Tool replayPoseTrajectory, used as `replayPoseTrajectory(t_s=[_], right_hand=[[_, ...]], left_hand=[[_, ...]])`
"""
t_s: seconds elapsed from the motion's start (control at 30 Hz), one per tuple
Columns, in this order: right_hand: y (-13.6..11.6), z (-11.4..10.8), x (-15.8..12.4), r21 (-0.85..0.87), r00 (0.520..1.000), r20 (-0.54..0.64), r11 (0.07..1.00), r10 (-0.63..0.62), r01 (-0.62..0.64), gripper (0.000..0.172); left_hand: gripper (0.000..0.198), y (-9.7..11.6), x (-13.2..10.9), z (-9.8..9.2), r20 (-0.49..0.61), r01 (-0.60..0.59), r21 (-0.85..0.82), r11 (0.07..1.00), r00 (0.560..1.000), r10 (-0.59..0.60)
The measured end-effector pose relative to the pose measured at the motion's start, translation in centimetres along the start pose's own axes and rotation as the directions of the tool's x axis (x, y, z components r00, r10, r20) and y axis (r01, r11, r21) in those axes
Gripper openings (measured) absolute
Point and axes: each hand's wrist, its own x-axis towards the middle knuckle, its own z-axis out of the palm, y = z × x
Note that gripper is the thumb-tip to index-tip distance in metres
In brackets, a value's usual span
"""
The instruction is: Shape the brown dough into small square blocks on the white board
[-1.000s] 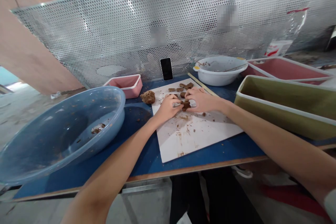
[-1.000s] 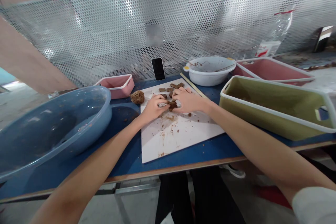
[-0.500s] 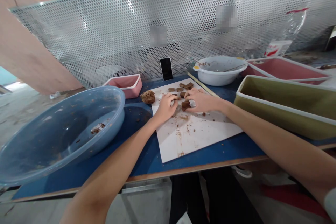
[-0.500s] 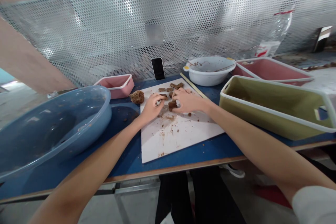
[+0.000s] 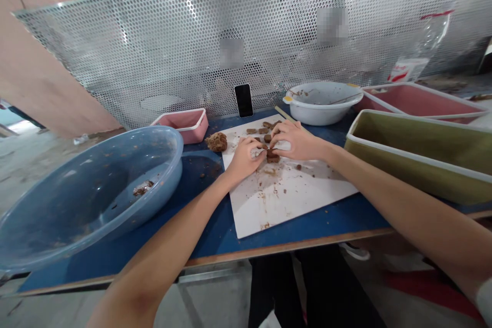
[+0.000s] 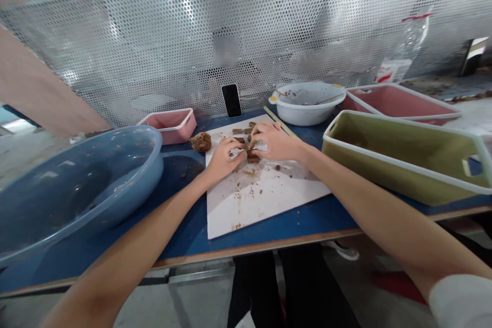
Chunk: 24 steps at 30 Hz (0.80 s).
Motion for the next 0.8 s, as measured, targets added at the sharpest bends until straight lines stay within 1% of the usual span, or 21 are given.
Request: replayPoseTrajectory(t_s=[0.1, 0.23, 0.3, 0.43, 0.63, 0.8], right_hand=[[0.05, 0.12, -0.02, -0.015, 0.999, -0.027, 1.0, -0.025, 0.025, 0.029], [-0.12, 0.07, -0.05, -0.04, 0.999, -0.025, 0.999, -0.036, 0.035, 0.028], [-0.29, -0.02, -0.05, -0.051, 0.999, -0.016, 0.998, -0.032, 0.031, 0.028], [-0.54, -0.08, -0.03, -0.054, 1.0, -0.009, 0.998, -0.022, 0.021, 0.029], [-0.41, 0.4, -0.04, -0.046, 0.999, -0.037, 0.998, 0.032, -0.034, 0.032], [-0.73, 0.6, -0.07, -0.046, 0.999, -0.046, 0.999, 0.016, -0.019, 0.028]], left_hand=[[0.009, 0.11, -0.08, 0.06, -0.001, -0.001, 0.004, 1.0, 1.0, 0.001], [0.007, 0.24, -0.16, 0.21, -0.005, -0.001, 0.004, 1.0, 1.0, 0.001], [0.004, 0.33, -0.13, 0.18, 0.004, 0.002, 0.009, 1.0, 1.0, -0.002], [0.004, 0.47, 0.03, 0.05, 0.015, -0.002, 0.006, 1.0, 1.0, 0.001], [0.005, 0.44, 0.14, 0.11, 0.022, 0.01, 0.009, 1.0, 1.0, -0.01], [0.005, 0.41, 0.12, 0.15, 0.013, 0.018, 0.008, 1.0, 1.0, -0.018]])
